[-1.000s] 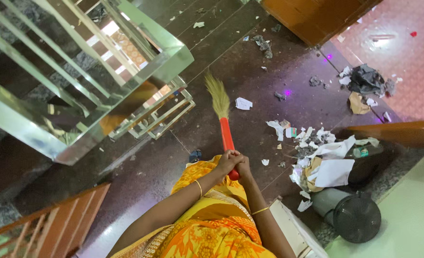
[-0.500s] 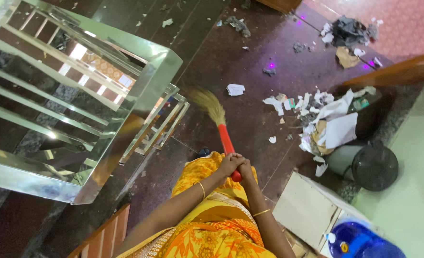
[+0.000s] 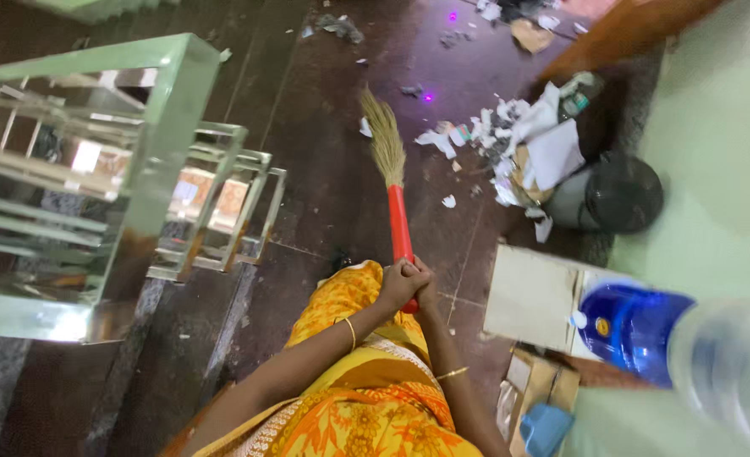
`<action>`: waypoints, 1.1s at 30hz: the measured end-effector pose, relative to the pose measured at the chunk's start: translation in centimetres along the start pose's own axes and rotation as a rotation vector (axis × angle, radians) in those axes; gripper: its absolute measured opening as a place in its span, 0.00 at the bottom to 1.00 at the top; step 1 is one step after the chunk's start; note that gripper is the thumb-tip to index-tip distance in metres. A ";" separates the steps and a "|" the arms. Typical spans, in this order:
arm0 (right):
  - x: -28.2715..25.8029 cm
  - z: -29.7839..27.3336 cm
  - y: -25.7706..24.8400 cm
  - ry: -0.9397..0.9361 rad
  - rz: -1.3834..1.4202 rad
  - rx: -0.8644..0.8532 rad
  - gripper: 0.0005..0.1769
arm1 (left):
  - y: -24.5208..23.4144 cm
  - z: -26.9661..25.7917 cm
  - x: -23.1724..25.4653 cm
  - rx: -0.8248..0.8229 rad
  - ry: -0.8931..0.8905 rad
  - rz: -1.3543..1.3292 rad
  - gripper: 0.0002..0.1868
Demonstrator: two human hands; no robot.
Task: The person sweeps paper brochures and trash from a room, across a landing, and down a flight of stairs using a broom.
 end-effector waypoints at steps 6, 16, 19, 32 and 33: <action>3.8 -8.4 -7.9 -0.111 0.105 0.158 0.13 | 5.9 -7.8 -2.7 -0.188 0.081 0.199 0.21; 6.8 -14.9 -13.7 0.038 0.312 0.141 0.14 | 10.0 -11.2 -6.0 -0.718 -0.136 0.225 0.24; 7.3 -15.0 -13.5 0.145 0.432 0.041 0.14 | 9.0 -11.1 -5.7 -0.727 -0.157 0.346 0.27; 2.4 -6.3 -8.8 0.022 0.669 0.102 0.16 | 6.0 -5.2 3.1 -0.427 -0.013 0.551 0.33; 1.6 -5.7 -8.3 -0.036 0.621 0.073 0.15 | 6.0 -4.4 3.3 -0.440 -0.020 0.563 0.32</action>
Point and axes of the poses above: each hand's wrist, its own z-axis towards the middle knuckle, its own y-axis out of the palm, x = y × z, the point moved 1 cm from there along z, towards the middle knuckle, and after that the axes turned 11 degrees about z, right-handed, at the moved point
